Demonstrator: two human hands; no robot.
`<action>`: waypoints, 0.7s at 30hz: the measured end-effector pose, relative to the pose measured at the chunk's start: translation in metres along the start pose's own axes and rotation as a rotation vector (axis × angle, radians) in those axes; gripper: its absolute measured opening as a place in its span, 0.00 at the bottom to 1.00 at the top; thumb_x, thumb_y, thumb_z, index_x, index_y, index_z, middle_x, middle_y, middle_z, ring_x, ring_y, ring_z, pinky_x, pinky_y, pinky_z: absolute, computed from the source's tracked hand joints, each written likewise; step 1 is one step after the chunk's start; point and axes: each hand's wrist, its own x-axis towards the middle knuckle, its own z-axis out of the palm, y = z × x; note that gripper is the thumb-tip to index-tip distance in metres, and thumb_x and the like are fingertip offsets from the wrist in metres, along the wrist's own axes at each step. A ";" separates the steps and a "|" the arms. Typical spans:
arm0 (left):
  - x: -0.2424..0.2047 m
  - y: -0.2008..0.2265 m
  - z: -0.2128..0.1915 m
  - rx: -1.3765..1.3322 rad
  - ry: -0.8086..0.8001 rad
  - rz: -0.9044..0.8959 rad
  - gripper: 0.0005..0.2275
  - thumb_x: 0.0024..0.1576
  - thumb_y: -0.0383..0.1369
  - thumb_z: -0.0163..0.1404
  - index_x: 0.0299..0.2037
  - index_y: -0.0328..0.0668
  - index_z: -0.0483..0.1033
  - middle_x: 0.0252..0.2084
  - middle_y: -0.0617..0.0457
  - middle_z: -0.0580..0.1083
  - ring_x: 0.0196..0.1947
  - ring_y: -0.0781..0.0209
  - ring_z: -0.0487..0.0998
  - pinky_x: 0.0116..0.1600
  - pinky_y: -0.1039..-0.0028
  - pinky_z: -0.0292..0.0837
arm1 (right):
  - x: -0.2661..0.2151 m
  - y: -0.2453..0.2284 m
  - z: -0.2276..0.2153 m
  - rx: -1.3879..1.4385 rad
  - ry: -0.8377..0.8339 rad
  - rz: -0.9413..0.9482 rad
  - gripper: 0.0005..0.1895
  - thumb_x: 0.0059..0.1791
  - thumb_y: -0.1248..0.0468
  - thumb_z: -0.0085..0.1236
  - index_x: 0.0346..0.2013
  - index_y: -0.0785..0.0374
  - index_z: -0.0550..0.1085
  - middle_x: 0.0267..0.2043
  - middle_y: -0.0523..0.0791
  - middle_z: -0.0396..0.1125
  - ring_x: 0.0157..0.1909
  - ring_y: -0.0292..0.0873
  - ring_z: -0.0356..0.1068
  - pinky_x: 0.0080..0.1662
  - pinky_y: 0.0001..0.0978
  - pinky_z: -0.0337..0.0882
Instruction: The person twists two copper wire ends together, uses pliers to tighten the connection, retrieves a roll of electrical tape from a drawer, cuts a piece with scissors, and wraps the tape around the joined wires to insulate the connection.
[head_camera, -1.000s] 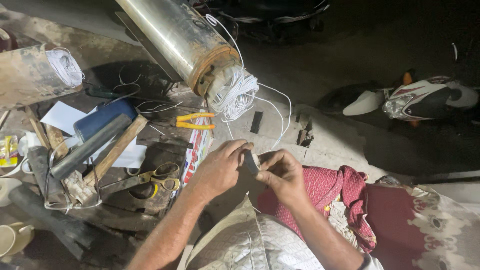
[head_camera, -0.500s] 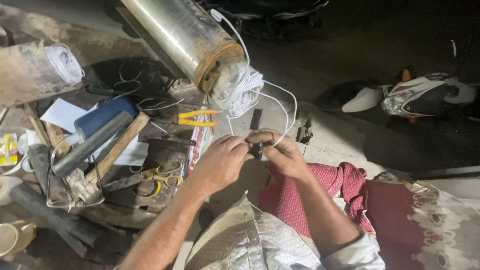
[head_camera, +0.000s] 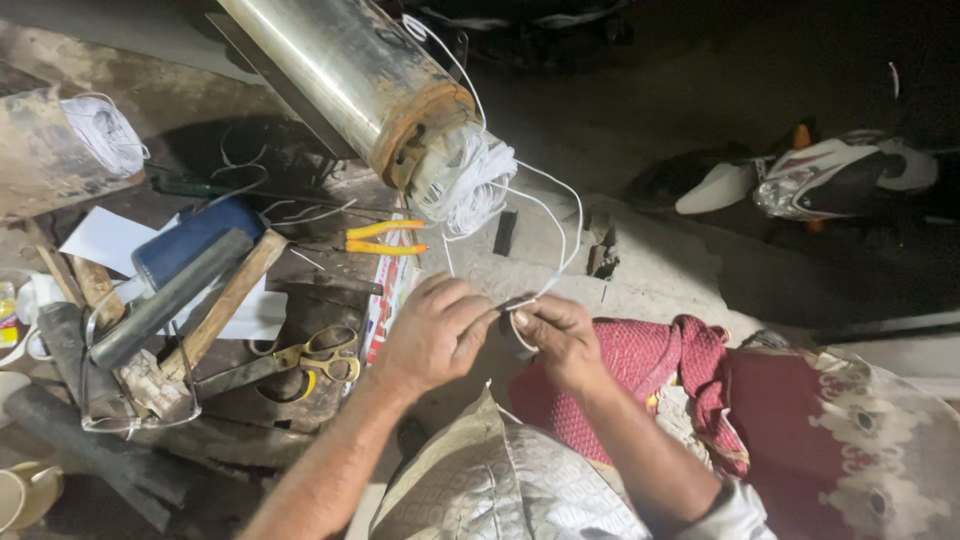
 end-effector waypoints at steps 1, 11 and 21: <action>-0.002 -0.001 0.002 0.041 0.004 0.001 0.06 0.55 0.29 0.53 0.39 0.36 0.77 0.38 0.48 0.75 0.40 0.47 0.75 0.51 0.58 0.70 | -0.003 0.004 0.005 0.121 0.072 0.067 0.07 0.57 0.69 0.56 0.43 0.71 0.79 0.34 0.47 0.72 0.32 0.37 0.69 0.34 0.28 0.67; -0.019 -0.010 0.018 0.306 -0.012 0.068 0.06 0.52 0.28 0.53 0.38 0.36 0.75 0.46 0.48 0.75 0.45 0.51 0.76 0.50 0.62 0.72 | -0.019 -0.021 0.014 0.235 0.000 0.172 0.15 0.51 0.65 0.60 0.49 0.71 0.75 0.37 0.53 0.73 0.36 0.45 0.75 0.37 0.37 0.77; 0.004 0.015 0.004 0.211 -0.012 -0.016 0.04 0.55 0.31 0.54 0.33 0.39 0.74 0.33 0.49 0.71 0.37 0.48 0.73 0.42 0.59 0.70 | 0.038 -0.030 0.024 -0.351 0.133 -0.394 0.09 0.56 0.66 0.58 0.48 0.67 0.78 0.59 0.50 0.70 0.63 0.46 0.69 0.63 0.40 0.69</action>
